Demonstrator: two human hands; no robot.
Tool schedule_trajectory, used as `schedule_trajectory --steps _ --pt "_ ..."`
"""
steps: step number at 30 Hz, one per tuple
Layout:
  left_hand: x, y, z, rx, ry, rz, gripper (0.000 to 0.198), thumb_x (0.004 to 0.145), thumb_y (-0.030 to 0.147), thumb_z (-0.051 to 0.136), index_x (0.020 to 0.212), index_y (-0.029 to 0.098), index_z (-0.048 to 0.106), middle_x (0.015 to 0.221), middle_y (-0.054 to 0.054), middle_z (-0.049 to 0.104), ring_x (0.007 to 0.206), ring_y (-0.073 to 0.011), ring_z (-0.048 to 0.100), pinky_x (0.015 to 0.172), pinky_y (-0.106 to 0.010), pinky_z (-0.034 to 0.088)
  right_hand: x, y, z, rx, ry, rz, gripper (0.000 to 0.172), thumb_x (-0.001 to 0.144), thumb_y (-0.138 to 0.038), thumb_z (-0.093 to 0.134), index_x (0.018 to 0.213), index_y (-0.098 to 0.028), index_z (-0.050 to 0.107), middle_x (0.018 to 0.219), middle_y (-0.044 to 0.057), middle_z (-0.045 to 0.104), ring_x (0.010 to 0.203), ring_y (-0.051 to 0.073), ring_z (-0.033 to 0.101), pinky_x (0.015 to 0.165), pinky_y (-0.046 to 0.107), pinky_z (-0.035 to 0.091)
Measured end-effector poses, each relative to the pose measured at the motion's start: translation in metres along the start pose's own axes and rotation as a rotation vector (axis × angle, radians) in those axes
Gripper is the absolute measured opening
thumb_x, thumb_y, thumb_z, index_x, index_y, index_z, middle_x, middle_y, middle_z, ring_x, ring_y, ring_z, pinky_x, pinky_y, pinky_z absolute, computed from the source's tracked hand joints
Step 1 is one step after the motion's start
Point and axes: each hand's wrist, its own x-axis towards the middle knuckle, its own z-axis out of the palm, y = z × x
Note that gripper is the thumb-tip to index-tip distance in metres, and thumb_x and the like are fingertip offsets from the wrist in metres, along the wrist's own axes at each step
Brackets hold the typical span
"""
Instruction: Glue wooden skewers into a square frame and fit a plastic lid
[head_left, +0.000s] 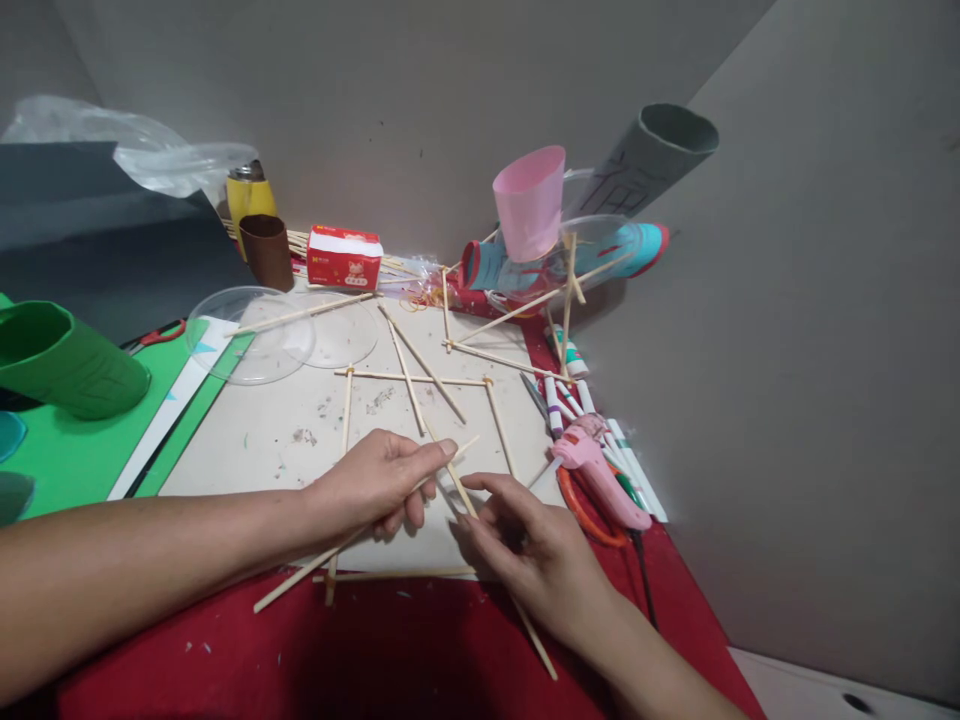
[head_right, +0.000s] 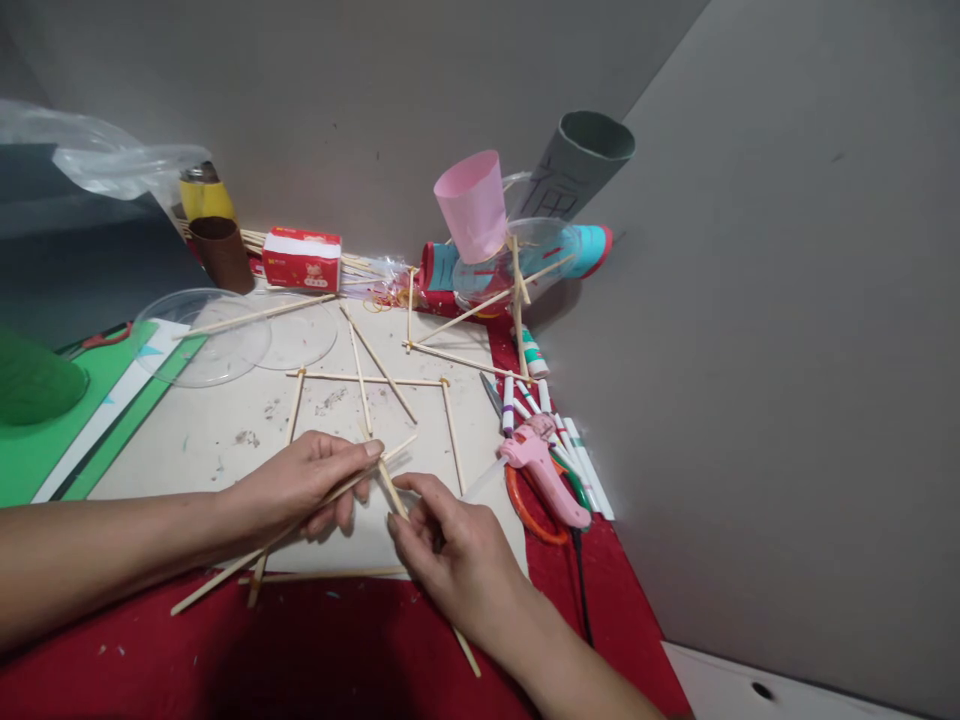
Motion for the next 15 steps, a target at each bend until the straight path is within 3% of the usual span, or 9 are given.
schedule_trajectory --steps 5,15 --pt "-0.0007 -0.001 0.001 0.034 0.019 -0.003 0.049 0.082 0.063 0.046 0.075 0.016 0.056 0.039 0.004 0.05 0.027 -0.0068 0.036 0.031 -0.017 0.024 -0.0009 -0.0006 -0.001 0.002 -0.023 0.005 0.023 0.091 -0.024 0.052 0.113 -0.02 0.054 0.061 -0.006 0.054 0.05 0.008 0.049 0.05 0.018 0.039" --pt "-0.0038 0.0013 0.0038 0.103 0.063 -0.01 0.036 0.083 0.047 0.046 0.067 0.017 0.054 0.038 0.004 0.048 0.027 -0.0069 0.036 0.031 -0.017 0.026 -0.0021 -0.0048 -0.0053 0.074 -0.085 0.079 0.024 0.09 -0.026 0.052 0.112 -0.019 0.056 0.06 -0.005 0.053 0.049 0.008 0.047 0.048 0.018 0.038"
